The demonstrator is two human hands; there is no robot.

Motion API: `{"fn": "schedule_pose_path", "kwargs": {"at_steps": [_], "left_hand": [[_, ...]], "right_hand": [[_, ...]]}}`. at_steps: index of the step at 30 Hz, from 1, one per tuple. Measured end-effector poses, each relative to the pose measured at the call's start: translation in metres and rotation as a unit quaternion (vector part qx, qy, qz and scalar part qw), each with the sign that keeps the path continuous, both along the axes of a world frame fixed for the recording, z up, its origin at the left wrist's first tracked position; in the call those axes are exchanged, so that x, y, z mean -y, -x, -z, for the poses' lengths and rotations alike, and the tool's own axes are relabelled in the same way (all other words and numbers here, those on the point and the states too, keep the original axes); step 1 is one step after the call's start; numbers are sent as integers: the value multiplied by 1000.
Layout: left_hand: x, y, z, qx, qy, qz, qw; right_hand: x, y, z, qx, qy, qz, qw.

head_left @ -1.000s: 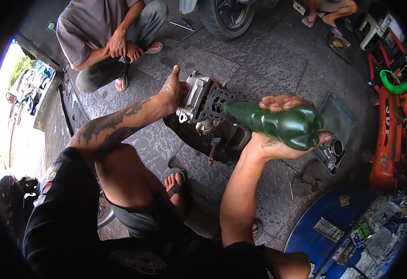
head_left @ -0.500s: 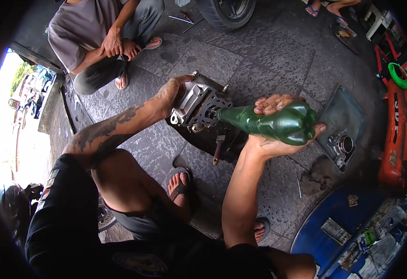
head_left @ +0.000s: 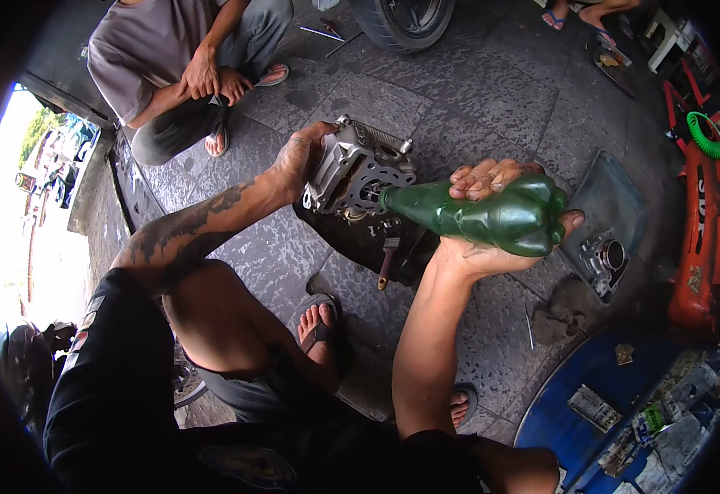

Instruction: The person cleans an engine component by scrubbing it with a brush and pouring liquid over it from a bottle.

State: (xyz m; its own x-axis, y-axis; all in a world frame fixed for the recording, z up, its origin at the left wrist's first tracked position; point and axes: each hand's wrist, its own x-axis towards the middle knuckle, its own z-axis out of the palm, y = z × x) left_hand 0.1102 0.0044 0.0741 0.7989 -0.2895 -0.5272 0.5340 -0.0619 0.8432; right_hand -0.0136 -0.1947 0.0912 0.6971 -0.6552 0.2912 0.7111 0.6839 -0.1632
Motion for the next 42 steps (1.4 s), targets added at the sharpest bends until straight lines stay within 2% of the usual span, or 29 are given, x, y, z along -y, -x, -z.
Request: {"fn": "schedule_pose_path", "kwargs": {"at_steps": [8, 11, 17, 23, 32, 35, 37, 42], "left_hand": [[0, 1, -4, 5, -18, 1, 1000], [-4, -4, 4, 7, -16, 2, 1000], [-3, -2, -1, 6, 4, 0, 1000], [-7, -3, 2, 24, 9, -10, 1000], [-9, -6, 0, 23, -18, -16, 999], [-8, -5, -1, -4, -20, -19, 1000], [-6, -4, 1, -12, -13, -25, 1000], [-6, -4, 4, -58, -9, -50, 997]], "right_hand": [[2, 3, 0, -7, 15, 8, 1000], [7, 2, 10, 42, 33, -3, 999], [2, 2, 7, 32, 7, -26, 999], [1, 3, 5, 11, 57, -22, 998], [-5, 6, -6, 37, -11, -29, 999], [-6, 6, -6, 16, 17, -6, 1000], [-3, 4, -5, 57, 80, 47, 994], [-3, 9, -9, 50, 98, 95, 989]]}}
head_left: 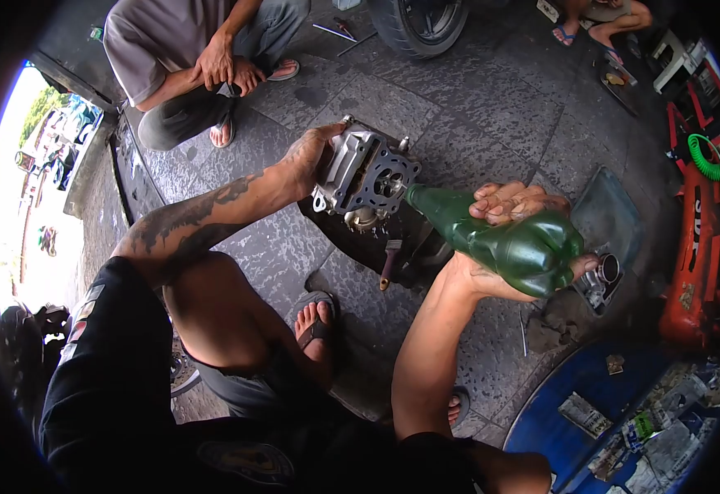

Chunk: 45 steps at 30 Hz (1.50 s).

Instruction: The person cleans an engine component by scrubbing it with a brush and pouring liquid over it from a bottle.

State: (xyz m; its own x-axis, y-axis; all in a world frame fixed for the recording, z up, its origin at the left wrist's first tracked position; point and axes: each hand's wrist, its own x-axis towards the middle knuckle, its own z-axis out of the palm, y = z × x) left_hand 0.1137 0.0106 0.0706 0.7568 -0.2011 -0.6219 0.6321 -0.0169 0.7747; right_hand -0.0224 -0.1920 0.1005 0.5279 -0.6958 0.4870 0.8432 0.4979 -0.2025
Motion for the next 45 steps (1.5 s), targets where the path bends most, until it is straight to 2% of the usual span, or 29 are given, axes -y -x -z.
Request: {"fn": "schedule_pose_path", "kwargs": {"at_steps": [6, 15, 18, 24, 26, 34, 45], "left_hand": [[-4, -1, 3, 15, -42, 12, 999], [-5, 2, 0, 10, -25, 44, 999], [-6, 0, 4, 22, -15, 45, 999], [-10, -1, 5, 16, -36, 43, 998], [-8, 0, 7, 13, -23, 28, 999], [-3, 1, 10, -13, -6, 36, 999], [2, 14, -13, -10, -84, 34, 996]], "right_hand": [[-3, -4, 2, 8, -10, -5, 1000], [-5, -4, 0, -19, 9, 14, 1000], [-7, -2, -3, -25, -19, -13, 999], [-5, 1, -3, 32, -29, -27, 999], [-2, 4, -2, -13, 27, -7, 1000], [-13, 2, 2, -32, 11, 9, 999], [-15, 1, 4, -44, 7, 18, 999]]}}
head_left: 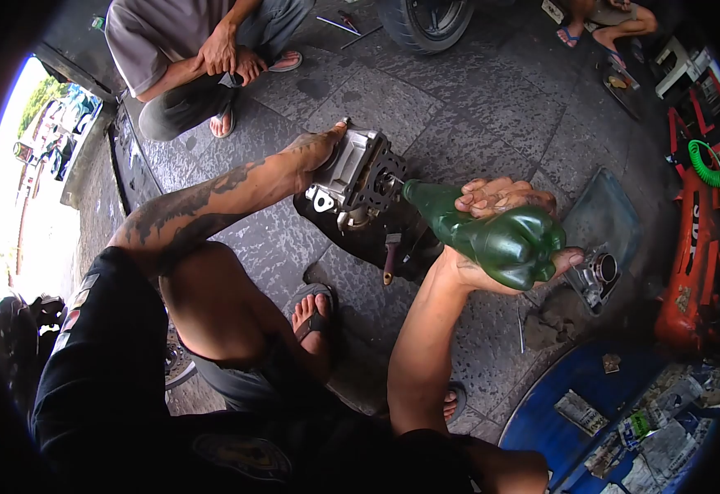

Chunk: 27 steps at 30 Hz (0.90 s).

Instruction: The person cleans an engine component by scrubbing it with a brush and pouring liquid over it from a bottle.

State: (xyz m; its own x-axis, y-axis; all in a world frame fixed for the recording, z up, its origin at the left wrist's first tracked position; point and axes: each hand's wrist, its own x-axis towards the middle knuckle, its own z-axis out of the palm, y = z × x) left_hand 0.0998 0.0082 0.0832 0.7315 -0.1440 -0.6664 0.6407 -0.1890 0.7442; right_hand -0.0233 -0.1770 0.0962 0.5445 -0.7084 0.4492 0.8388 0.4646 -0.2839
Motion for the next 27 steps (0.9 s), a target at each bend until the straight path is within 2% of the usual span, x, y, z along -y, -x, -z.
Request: {"fn": "schedule_pose_path", "kwargs": {"at_steps": [3, 5, 9, 13, 15, 19, 23, 27], "left_hand": [[-4, -2, 8, -14, 29, -4, 999], [-8, -5, 11, -14, 45, 5, 999], [-9, -6, 10, 4, 65, 9, 998], [-17, -12, 14, -1, 67, 27, 997], [-17, -12, 12, 18, 59, 22, 998], [-14, -8, 9, 25, 82, -25, 996], [-18, -11, 13, 36, 100, -23, 994], [-19, -12, 14, 38, 69, -13, 997]], "right_hand": [[0, 0, 1, 0, -8, -3, 1000], [5, 0, 2, 22, 24, -30, 999], [13, 6, 2, 17, 60, -8, 998], [8, 10, -14, 14, -16, 4, 1000], [9, 14, -16, 55, -45, -35, 997], [8, 14, -13, 84, -31, -46, 995], [5, 15, -16, 94, -28, -49, 994], [9, 15, -15, 90, -25, -68, 993]]}}
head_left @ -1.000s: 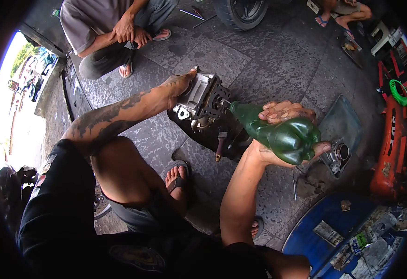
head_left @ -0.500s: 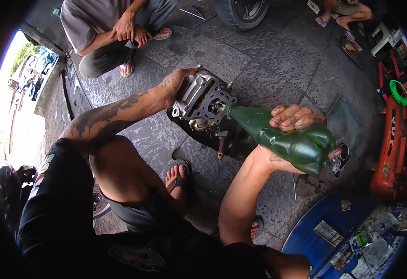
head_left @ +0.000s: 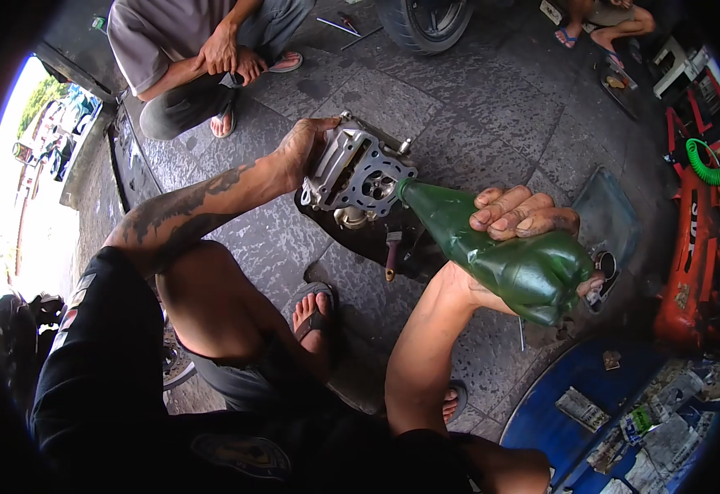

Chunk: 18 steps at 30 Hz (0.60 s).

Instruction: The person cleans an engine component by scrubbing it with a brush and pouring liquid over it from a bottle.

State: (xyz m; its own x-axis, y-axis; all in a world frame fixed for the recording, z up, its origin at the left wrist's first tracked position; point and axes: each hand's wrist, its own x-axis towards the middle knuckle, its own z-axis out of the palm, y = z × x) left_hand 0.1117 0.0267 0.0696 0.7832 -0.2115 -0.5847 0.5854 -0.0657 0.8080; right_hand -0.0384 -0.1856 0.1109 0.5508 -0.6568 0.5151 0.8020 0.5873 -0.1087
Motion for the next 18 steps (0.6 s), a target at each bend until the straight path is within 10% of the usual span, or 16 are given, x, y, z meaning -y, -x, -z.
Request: {"fn": "schedule_pose_path", "kwargs": {"at_steps": [18], "left_hand": [[-6, -4, -5, 26, 71, 11, 997]], "right_hand": [[-5, -2, 8, 15, 59, -54, 997]]}}
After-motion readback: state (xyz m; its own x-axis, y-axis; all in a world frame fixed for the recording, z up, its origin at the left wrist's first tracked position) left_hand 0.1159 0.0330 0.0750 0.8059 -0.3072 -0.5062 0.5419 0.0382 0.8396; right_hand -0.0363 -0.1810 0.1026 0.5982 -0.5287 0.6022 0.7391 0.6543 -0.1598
